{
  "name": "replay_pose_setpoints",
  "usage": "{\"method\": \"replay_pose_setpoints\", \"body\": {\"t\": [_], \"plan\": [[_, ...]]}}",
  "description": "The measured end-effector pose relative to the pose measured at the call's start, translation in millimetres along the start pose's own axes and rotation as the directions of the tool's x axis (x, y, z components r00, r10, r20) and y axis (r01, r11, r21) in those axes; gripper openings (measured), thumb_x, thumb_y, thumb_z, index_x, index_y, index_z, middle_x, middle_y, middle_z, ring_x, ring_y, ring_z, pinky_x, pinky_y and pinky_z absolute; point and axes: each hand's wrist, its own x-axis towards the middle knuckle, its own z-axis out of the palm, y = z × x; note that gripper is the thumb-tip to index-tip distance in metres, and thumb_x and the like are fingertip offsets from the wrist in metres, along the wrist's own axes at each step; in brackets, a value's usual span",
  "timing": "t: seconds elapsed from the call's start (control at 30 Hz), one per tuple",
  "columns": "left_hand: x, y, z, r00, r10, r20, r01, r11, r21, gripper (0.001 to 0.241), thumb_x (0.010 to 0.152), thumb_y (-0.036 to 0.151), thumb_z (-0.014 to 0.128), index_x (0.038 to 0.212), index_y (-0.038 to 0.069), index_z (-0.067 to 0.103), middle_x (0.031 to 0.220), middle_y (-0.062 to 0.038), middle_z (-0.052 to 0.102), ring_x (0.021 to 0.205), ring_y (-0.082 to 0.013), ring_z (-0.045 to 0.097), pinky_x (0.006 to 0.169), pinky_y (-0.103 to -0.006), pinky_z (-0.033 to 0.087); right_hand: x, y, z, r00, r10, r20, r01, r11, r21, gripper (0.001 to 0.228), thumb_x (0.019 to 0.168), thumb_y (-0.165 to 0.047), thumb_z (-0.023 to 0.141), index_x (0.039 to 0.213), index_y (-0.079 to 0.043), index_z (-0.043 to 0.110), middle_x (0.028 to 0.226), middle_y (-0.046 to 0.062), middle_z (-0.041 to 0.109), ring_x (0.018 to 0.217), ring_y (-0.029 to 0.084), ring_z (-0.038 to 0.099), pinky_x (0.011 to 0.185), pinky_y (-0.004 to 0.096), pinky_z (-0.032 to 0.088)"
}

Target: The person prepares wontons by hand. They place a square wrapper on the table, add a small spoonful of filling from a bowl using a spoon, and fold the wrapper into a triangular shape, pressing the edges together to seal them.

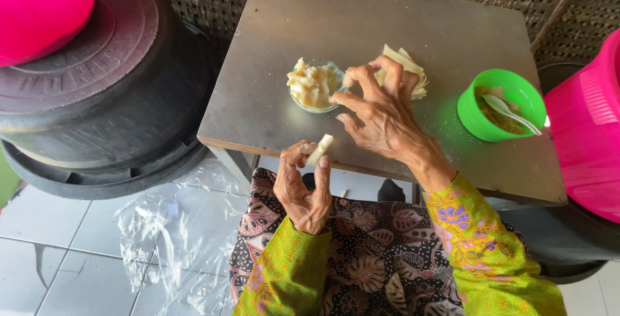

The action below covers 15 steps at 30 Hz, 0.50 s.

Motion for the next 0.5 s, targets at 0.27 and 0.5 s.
{"method": "replay_pose_setpoints", "body": {"t": [0.27, 0.5], "plan": [[0.7, -3.5, -11.6, 0.992, -0.128, -0.02, 0.123, 0.978, -0.168, 0.021, 0.097, -0.001, 0.07, 0.117, 0.003, 0.063, 0.113, -0.01, 0.063, 0.095, -0.0137, 0.051, 0.089, -0.0285, 0.048, 10.9, 1.0, 8.7, 0.997, 0.041, 0.062, -0.049, 0.99, 0.134, 0.021, 0.074, -0.019, 0.088, 0.089, -0.019, 0.074, 0.126, 0.0, 0.055, 0.129, 0.033, 0.033, 0.102, 0.055, 0.026], [9.0, 4.3, -15.3, 0.989, -0.142, 0.038, 0.145, 0.982, -0.123, 0.021, 0.097, 0.004, 0.069, 0.118, 0.003, 0.064, 0.114, -0.007, 0.067, 0.092, -0.0124, 0.054, 0.084, -0.0276, 0.048, 0.8, -2.1, 1.6, 0.991, 0.123, 0.045, -0.131, 0.935, 0.33, 0.022, 0.079, -0.017, 0.084, 0.096, -0.014, 0.07, 0.124, 0.001, 0.055, 0.129, 0.029, 0.034, 0.115, 0.05, 0.025]]}}
